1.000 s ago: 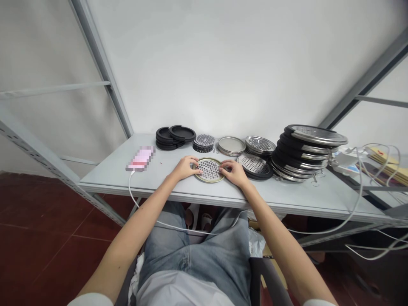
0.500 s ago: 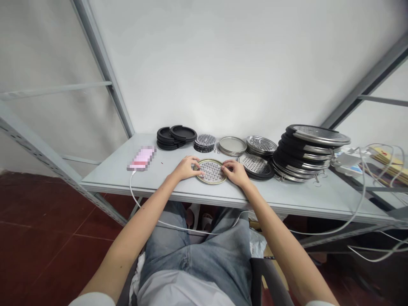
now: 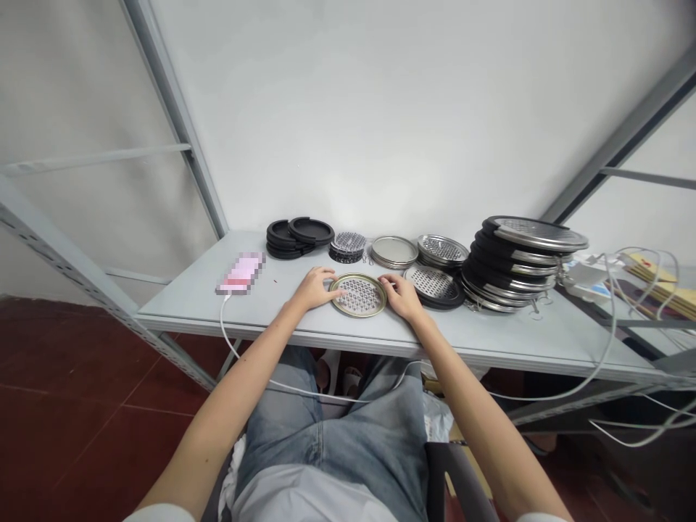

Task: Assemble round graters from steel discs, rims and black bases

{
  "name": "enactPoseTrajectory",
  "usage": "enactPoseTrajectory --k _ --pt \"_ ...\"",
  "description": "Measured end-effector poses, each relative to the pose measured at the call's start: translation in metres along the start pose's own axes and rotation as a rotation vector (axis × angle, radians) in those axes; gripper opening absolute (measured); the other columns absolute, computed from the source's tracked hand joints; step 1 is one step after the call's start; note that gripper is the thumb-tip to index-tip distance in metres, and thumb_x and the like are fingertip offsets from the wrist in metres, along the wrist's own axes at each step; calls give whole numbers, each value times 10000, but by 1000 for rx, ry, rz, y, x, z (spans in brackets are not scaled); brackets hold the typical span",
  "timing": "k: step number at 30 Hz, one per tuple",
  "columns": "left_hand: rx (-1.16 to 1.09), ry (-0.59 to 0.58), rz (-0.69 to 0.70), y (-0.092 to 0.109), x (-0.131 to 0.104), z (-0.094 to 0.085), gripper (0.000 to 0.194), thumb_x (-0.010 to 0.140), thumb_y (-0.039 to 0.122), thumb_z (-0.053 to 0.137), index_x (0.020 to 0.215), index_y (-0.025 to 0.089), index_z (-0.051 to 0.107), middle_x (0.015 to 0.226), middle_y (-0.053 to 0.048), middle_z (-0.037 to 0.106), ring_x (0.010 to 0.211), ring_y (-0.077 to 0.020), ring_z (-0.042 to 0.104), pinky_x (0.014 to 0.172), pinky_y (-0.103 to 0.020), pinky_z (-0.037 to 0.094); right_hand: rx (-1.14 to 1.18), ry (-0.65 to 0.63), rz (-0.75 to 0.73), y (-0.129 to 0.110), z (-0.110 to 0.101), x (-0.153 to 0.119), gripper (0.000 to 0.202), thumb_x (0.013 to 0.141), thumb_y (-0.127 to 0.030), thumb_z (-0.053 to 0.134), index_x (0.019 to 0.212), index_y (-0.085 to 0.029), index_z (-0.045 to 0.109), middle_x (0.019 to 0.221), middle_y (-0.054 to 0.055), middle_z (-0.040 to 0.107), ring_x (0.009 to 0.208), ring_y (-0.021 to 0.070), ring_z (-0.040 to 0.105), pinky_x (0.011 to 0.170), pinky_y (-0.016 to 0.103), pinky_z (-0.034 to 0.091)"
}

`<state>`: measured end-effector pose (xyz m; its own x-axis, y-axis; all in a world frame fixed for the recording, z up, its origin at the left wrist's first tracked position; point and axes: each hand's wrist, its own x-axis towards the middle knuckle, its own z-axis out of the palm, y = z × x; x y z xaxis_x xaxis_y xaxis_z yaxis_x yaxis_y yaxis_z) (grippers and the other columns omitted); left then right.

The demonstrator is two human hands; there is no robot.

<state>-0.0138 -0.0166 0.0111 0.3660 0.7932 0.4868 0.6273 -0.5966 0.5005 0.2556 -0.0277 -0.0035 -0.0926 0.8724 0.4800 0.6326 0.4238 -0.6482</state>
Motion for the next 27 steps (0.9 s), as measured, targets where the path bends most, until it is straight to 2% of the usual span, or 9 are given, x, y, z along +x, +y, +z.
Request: enactPoseTrajectory --k 9,14,18,21,23,27 --pt "43 0 46 3 -1 -1 264 808 431 708 936 208 767 1158 -94 673 1118 -272 584 1019 -441 470 -42 -30 -57 -4 -1 -1 308 893 -369 491 892 -176 732 954 106 749 870 245 687 802 361 543" --pt "62 -3 50 1 0 2 272 825 451 681 867 200 778 1145 -102 676 1096 -270 584 1009 -431 474 -23 -83 -20 -11 -4 -4 320 853 -431 600 999 -176 726 1003 106 748 878 246 698 826 371 547" --pt "75 3 -5 -2 1 3 324 900 442 577 878 194 783 1129 -106 684 1110 -274 575 1021 -438 464 -20 -178 -61 -16 -7 -6 558 770 -502 709 1214 -170 652 1170 132 704 1056 290 668 947 424 516" --pt "84 19 -60 -6 2 5 342 918 432 543 889 191 785 1130 -109 683 1118 -280 575 1027 -444 460 -25 -268 -170 -17 -8 -5 864 653 -544 806 1380 -169 528 1357 166 592 1231 339 573 1056 476 445" --pt "87 30 -98 -8 3 6 328 916 419 548 885 193 784 1123 -104 685 1116 -277 580 1032 -440 459 -58 -296 -208 -17 -8 -4 1018 584 -567 843 1433 -155 466 1408 194 539 1281 368 528 1085 503 414" --pt "74 14 -121 -9 4 6 332 925 401 532 888 189 784 1133 -107 685 1120 -276 585 1055 -441 442 -96 -273 -186 -17 -6 -4 1032 587 -585 837 1435 -133 460 1397 221 539 1276 384 530 1076 513 424"
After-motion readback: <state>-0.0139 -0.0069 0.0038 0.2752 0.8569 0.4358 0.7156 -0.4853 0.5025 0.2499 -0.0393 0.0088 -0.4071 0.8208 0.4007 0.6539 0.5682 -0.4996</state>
